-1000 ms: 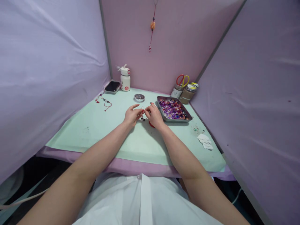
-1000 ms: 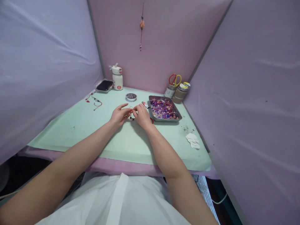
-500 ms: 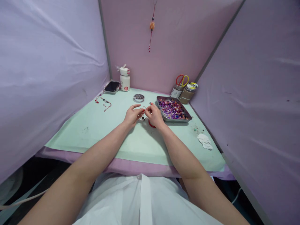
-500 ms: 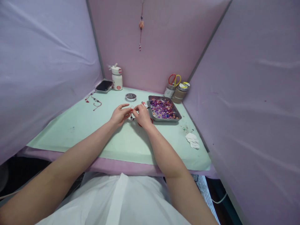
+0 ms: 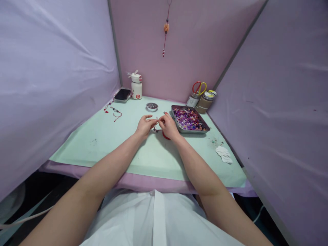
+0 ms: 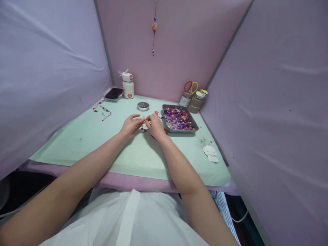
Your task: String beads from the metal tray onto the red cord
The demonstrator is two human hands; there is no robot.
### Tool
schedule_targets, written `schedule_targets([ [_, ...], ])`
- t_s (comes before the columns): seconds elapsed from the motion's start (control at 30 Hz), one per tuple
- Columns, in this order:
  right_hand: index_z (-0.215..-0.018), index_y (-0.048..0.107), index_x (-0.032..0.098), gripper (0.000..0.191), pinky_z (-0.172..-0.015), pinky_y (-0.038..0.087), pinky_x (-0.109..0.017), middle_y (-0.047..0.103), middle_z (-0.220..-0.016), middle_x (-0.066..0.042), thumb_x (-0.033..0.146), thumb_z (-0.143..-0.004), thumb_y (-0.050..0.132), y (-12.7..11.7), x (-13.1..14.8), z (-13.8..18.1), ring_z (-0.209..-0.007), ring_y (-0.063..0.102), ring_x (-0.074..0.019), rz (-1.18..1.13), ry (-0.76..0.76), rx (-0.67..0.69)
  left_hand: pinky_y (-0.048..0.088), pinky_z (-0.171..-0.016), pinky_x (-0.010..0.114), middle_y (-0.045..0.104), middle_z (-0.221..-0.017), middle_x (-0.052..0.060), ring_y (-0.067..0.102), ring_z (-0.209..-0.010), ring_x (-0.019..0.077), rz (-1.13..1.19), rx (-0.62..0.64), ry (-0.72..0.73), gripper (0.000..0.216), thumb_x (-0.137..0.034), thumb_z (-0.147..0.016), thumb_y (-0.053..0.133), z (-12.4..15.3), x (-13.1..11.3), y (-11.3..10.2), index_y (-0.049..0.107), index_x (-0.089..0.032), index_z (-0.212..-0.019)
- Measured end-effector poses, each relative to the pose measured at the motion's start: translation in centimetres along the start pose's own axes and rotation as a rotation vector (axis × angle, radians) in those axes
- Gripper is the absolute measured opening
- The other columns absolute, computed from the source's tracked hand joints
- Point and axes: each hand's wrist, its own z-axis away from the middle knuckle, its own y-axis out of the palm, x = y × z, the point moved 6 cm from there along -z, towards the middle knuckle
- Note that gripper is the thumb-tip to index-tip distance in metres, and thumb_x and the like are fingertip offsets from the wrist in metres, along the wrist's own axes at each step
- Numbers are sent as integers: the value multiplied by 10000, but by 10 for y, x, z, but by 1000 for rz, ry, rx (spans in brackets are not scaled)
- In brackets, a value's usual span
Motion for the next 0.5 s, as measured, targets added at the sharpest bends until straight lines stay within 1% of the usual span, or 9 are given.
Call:
schedule_targets([
  [0.1, -777, 527, 207, 83, -941, 383, -394, 538, -820, -38, 185, -838, 475, 2, 1, 0, -861, 507, -188, 31, -30, 16, 430, -651, 254, 654, -746, 16, 606, -675, 115, -30, 9, 10, 371, -128, -642, 698, -4, 2, -2, 489, -182, -944],
  [0.2, -809, 530, 205, 89, -968, 366, -413, 541, -843, -53, 173, -851, 459, 3, 0, 0, -923, 503, -206, 44, -41, 29, 414, -630, 258, 655, -758, 21, 609, -682, 127, -63, 27, 22, 402, -144, -631, 719, -6, 5, -3, 478, -192, -948],
  [0.33, -833, 536, 209, 99, -970, 357, -429, 549, -885, -67, 175, -866, 448, 5, -2, 0, -1014, 488, -229, 49, -32, 42, 395, -603, 259, 654, -751, 17, 591, -651, 126, -107, 30, -4, 439, -143, -610, 728, -2, 5, -2, 460, -205, -952],
  [0.5, -827, 546, 207, 82, -945, 376, -404, 555, -903, -66, 189, -862, 474, 2, -2, 1, -1001, 504, -219, 36, -15, 41, 354, -554, 258, 636, -675, 4, 518, -545, 107, -139, 28, -21, 492, -135, -593, 713, 3, 1, 2, 443, -196, -999],
])
